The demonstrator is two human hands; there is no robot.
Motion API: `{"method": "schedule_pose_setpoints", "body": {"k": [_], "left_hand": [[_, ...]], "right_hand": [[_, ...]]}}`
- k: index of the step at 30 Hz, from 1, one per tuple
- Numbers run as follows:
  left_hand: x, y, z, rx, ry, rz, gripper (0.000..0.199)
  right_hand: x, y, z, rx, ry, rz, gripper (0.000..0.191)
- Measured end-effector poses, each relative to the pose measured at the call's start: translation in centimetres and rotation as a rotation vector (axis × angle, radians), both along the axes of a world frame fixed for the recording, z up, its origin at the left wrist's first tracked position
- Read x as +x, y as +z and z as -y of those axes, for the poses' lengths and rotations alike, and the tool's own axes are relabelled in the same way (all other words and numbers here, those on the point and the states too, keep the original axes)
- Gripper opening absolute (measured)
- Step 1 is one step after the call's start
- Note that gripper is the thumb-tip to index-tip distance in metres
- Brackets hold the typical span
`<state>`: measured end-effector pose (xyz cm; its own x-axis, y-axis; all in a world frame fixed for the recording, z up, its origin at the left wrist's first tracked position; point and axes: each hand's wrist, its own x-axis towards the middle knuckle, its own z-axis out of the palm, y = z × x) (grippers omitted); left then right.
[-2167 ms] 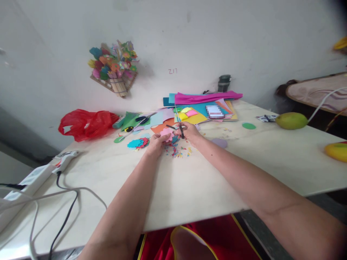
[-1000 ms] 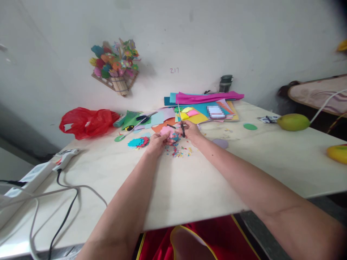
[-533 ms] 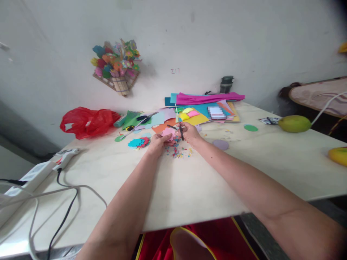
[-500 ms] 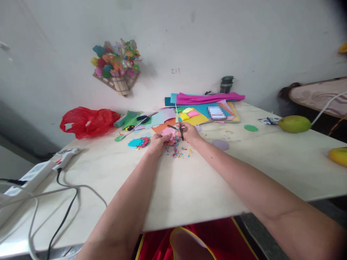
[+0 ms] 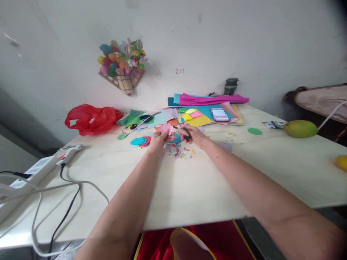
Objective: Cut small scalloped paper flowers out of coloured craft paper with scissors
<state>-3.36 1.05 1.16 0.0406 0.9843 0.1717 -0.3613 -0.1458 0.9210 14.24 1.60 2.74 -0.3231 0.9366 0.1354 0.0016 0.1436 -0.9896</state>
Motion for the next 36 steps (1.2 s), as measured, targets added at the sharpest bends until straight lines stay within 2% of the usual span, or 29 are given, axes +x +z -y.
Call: {"method": "schedule_pose_setpoints", "body": {"k": [6, 12, 22, 27, 36], "left_hand": [[-0.6, -0.1, -0.1, -0.016, 0.02, 0.013, 0.033], [-0.9, -0.5, -0.1, -0.009, 0.022, 0.059, 0.028], [-0.9, -0.4, 0.0, -0.014, 0.004, 0.084, 0.024], [-0.8, -0.4, 0.1, -0.008, -0.017, 0.088, 0.024], [-0.6, -0.7, 0.2, -0.03, -0.056, 0.073, 0.022]], "right_hand": [[1.4, 0.0, -0.6, -0.002, 0.223, 0.168, 0.033], [2.0, 0.2, -0.3, 0.041, 0.351, 0.28, 0.029], [1.8, 0.8, 0.2, 0.024, 0.392, 0.273, 0.033], [1.8, 0.8, 0.7, 0.008, 0.368, 0.277, 0.034], [2.5, -0.6, 0.8, 0.0, 0.298, 0.249, 0.033]]}}
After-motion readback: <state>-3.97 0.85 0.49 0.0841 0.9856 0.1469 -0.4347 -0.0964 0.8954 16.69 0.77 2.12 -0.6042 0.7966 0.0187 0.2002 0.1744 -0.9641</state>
